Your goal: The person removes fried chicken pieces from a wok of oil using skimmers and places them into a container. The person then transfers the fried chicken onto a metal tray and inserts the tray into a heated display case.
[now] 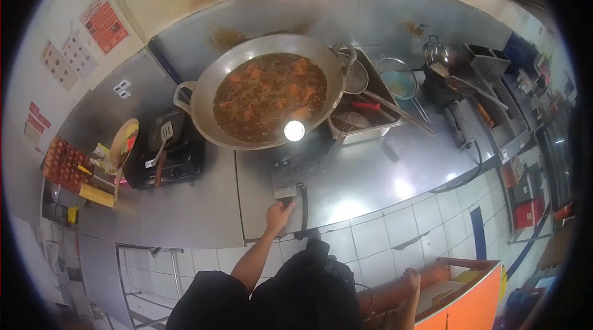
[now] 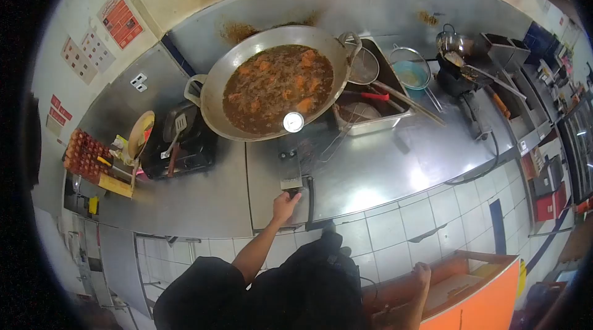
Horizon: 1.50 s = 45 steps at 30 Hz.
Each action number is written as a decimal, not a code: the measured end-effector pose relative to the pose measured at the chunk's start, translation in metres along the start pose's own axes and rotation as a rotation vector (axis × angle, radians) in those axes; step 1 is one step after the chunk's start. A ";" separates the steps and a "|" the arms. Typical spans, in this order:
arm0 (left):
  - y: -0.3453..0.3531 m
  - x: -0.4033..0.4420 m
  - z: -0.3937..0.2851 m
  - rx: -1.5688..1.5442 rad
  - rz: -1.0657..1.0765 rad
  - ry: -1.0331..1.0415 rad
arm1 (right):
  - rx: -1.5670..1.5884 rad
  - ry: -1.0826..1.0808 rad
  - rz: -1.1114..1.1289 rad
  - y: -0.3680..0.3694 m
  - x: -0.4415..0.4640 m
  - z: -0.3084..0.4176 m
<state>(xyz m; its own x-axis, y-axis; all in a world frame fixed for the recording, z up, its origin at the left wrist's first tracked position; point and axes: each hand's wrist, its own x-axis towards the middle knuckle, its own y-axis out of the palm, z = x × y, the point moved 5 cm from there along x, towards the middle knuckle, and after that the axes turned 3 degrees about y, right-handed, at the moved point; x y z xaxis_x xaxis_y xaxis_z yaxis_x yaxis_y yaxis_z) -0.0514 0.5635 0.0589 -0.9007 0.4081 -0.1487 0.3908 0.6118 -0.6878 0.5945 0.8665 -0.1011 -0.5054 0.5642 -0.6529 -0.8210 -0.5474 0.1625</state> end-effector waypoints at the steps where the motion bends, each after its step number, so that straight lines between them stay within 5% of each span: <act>1: -0.006 -0.002 -0.009 0.112 -0.074 0.077 | -0.073 0.026 -0.148 0.012 -0.004 0.029; 3: -0.006 -0.008 -0.020 0.140 -0.119 0.142 | -0.203 0.112 -0.440 0.081 -0.038 0.129; 8: 0.007 -0.004 -0.016 0.249 -0.212 0.357 | -0.470 -0.059 -0.306 0.155 -0.009 0.246; 14: -0.003 -0.017 -0.013 0.163 -0.055 0.218 | -0.590 -0.352 -0.034 0.300 0.028 0.354; 16: -0.029 -0.030 -0.032 0.077 -0.247 0.299 | -0.723 -0.576 0.023 0.345 0.028 0.389; 20: -0.035 -0.052 -0.025 -0.161 -0.223 0.148 | -0.754 -0.784 0.023 0.389 0.041 0.472; 22: -0.034 -0.062 -0.038 -0.297 -0.247 0.123 | -0.321 -0.391 0.268 0.400 0.080 0.477; 24: -0.037 -0.068 -0.088 -0.482 -0.260 0.060 | -0.304 -0.019 0.563 0.432 0.107 0.448; 26: -0.032 -0.058 -0.146 -0.674 -0.286 0.008 | -0.378 0.173 0.610 0.473 0.093 0.423; 28: -0.010 -0.043 -0.185 -1.127 -0.108 -0.236 | -0.017 0.346 0.681 0.503 0.101 0.397; 31: 0.009 -0.018 -0.234 -0.980 -0.170 -0.085 | 0.361 0.409 0.781 0.536 0.111 0.399; 35: 0.031 -0.032 -0.262 -1.248 -0.327 0.113 | 0.653 0.552 0.762 0.518 0.096 0.432; 37: 0.061 -0.048 -0.260 -1.180 -0.341 0.008 | 0.882 0.727 1.082 0.484 0.080 0.475; 39: 0.095 -0.061 -0.262 -1.123 -0.344 -0.102 | 0.932 0.891 1.034 0.451 0.059 0.518; 40: 0.115 -0.062 -0.272 -0.949 -0.197 -0.099 | 0.995 1.044 0.983 0.434 0.050 0.535; 45: 0.184 -0.056 -0.353 -0.594 0.232 0.194 | 0.628 0.872 1.100 0.371 0.047 0.592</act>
<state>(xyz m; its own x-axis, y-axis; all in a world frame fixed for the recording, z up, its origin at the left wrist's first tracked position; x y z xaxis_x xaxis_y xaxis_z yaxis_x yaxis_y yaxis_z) 0.1379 0.8928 0.1914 -0.7521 0.6546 -0.0768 0.6583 0.7403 -0.1365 0.1085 1.0555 0.3662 -0.7932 -0.5802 -0.1849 -0.2472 0.0292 0.9685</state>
